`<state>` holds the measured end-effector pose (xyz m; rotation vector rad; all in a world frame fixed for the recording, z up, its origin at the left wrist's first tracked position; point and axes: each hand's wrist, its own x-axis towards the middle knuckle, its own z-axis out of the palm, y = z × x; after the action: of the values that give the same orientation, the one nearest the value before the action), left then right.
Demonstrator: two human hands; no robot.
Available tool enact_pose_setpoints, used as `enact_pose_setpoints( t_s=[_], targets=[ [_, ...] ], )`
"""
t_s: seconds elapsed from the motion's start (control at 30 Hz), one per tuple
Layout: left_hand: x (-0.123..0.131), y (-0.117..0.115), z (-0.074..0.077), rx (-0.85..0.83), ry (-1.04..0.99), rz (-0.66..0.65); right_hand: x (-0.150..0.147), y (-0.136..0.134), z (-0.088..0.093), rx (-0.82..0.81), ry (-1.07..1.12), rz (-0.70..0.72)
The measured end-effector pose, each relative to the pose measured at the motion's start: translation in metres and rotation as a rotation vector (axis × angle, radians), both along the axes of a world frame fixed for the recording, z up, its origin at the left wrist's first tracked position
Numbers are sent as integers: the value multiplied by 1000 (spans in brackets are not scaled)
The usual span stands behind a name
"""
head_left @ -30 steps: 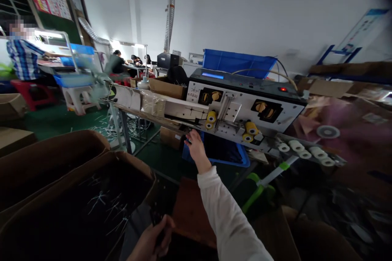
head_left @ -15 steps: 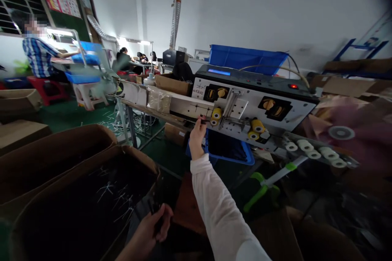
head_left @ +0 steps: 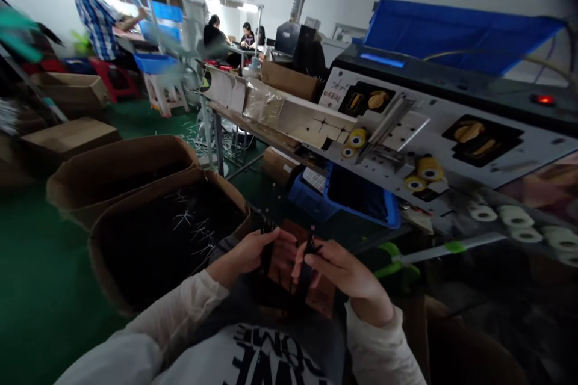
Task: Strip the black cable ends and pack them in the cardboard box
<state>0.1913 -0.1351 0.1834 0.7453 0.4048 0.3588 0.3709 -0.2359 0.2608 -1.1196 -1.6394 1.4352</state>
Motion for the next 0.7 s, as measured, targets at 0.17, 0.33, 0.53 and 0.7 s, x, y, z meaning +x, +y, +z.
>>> enact_pose_setpoints(
  t_s=[0.17,0.33,0.53,0.7],
  targets=[
    [23,-25,-17,-168,27,-29,5,12,-24,-115,58,-163],
    [22,-38,-19,-223,-34,-221,17,15,-41,101,-156,-393],
    [25,-40,-23,-92,-84,-162,16,14,-64,107,-46,-447],
    [27,-44,-19,-52,-100,-180,10,15,-74,-8,166,-479]
  ],
)
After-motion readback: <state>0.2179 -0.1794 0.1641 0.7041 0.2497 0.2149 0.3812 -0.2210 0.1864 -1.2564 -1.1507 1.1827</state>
